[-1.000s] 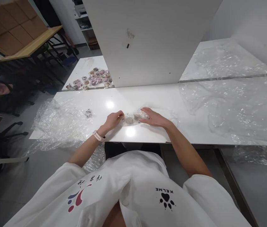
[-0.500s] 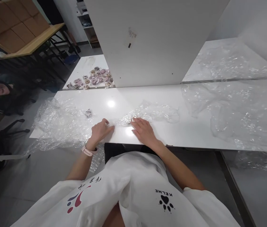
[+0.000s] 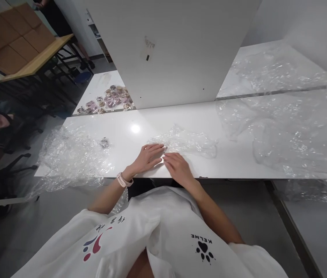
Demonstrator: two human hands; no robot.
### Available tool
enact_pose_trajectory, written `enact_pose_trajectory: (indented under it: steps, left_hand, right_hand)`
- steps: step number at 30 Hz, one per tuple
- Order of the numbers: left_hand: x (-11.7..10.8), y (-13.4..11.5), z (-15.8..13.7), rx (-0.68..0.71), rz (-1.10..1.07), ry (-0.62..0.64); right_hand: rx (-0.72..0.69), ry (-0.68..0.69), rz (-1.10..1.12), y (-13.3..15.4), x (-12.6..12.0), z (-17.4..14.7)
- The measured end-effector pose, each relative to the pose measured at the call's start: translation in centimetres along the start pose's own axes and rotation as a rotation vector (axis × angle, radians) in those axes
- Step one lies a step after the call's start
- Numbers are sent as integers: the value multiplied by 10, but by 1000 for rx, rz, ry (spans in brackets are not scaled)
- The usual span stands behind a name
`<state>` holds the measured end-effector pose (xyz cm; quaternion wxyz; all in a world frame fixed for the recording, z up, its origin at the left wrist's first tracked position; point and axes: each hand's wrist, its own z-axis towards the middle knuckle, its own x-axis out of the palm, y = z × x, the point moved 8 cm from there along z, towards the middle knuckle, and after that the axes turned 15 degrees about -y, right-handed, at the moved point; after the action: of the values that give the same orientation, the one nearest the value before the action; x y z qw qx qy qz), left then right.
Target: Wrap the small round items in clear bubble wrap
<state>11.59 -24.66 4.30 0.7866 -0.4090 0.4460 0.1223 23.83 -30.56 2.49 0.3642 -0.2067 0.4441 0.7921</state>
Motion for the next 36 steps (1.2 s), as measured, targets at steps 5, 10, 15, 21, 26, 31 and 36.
enact_pose_trajectory:
  steps: [5, 10, 15, 21, 26, 31, 36]
  left_hand:
    - [-1, 11, -5, 83, 96, -7]
    - [1, 9, 2, 109, 67, -14]
    - [9, 15, -3, 111, 120, -4]
    - [-12, 8, -21, 93, 127, -159]
    - [-47, -7, 12, 129, -46, -298]
    - [-28, 51, 45, -232, -263, -25]
    - [-26, 81, 29, -511, -736, -101]
  right_hand:
    - [407, -331, -423, -68, -65, -28]
    - [612, -374, -9, -96, -37, 14]
    - [400, -193, 329, -31, 29, 82]
    - [-16, 298, 158, 10, 74, 81]
    - [-227, 470, 27, -3, 70, 63]
    - [-302, 322, -110, 3, 67, 62]
    - [149, -3, 239, -26, 43, 72]
